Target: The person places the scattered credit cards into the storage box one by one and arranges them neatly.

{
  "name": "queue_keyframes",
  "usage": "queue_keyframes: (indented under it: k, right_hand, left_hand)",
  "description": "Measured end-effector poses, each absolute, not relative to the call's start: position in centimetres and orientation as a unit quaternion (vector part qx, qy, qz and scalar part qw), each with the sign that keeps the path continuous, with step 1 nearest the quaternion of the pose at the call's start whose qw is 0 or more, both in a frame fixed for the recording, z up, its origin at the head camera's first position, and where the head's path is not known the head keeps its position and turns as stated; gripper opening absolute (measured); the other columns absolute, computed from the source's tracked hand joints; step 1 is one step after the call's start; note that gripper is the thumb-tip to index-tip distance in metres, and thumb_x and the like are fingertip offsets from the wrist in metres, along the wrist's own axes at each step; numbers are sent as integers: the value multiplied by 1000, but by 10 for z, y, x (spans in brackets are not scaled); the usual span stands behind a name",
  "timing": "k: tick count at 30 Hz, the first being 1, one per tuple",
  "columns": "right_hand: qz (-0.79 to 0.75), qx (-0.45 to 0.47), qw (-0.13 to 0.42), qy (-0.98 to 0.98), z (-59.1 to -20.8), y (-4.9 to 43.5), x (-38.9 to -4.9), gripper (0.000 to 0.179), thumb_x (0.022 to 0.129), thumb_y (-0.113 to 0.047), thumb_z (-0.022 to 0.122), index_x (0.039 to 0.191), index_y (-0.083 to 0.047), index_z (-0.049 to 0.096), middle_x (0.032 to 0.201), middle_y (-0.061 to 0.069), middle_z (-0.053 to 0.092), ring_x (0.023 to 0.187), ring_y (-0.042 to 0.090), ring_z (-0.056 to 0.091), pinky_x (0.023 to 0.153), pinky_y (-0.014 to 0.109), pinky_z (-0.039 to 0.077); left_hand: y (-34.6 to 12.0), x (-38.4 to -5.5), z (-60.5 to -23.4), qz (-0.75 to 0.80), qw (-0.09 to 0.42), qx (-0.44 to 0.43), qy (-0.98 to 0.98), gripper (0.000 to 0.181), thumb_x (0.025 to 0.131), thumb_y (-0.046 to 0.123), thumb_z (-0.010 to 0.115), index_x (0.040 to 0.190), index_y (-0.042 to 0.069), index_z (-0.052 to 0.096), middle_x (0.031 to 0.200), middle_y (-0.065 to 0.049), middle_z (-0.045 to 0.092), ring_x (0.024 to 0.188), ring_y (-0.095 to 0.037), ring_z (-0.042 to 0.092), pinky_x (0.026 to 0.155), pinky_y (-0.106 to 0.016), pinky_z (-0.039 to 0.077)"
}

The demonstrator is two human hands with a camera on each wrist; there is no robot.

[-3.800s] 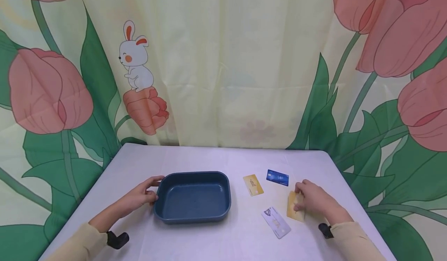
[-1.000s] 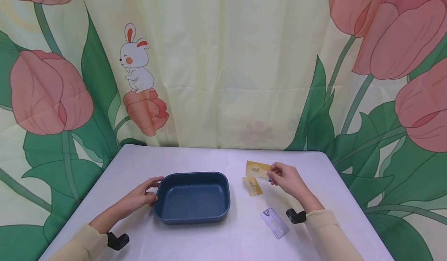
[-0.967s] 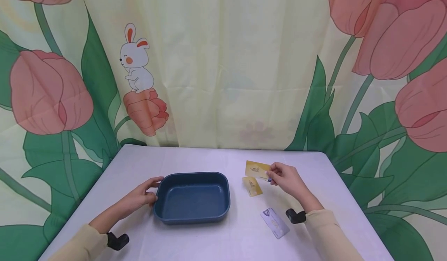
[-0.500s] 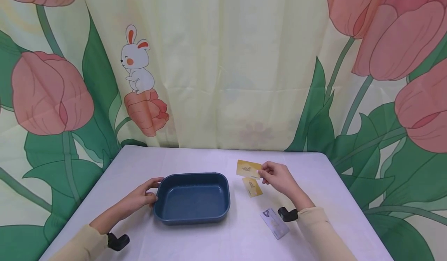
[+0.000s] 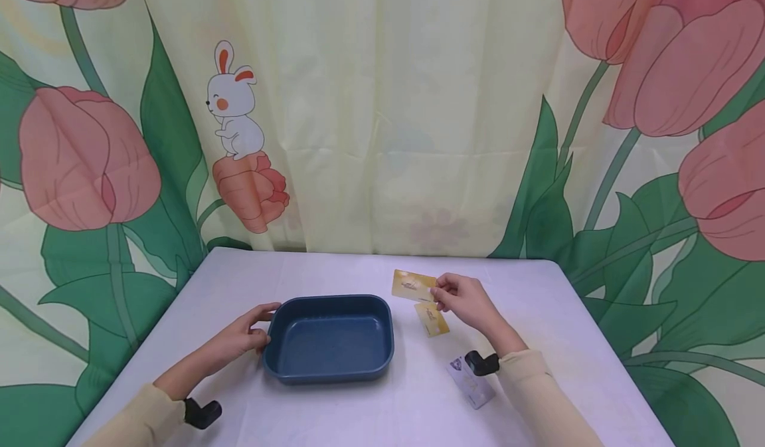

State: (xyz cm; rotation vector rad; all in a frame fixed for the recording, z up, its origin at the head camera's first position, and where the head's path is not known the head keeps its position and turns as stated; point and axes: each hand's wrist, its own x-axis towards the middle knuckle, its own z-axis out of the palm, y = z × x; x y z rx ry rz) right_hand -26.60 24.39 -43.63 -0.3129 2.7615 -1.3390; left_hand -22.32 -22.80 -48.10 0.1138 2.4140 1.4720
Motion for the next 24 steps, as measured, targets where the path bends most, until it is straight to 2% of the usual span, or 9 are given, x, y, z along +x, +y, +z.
queue_keyframes:
  k: [7,16,24]
  right_hand:
    - [-441,-104,36,891,-437,243,-266,17,101,-18,63,106,-1,68,89,7,74,78,19,70,72,28,58]
    - [-474,-104,24,874,-435,240,-265,17,99,-17,67,105,-1,66,107,18,75,82,18,72,74,29,59]
    - [-513,-89,27,853,-439,239,-266,19,97,-16,71,107,0,69,111,20,75,85,19,73,75,29,60]
  left_hand:
    - [-229,-224,-482,519,157,39,840,74,88,5,59,158,12,36,155,-24,41,87,-24,60,80,-36,52]
    - [-229,-224,-483,519,160,36,839,75,87,6,59,158,12,37,155,-24,42,89,-24,60,80,-36,53]
    - [-228,-224,-483,524,158,32,836,74,88,5,60,158,13,37,156,-24,42,86,-23,60,79,-35,52]
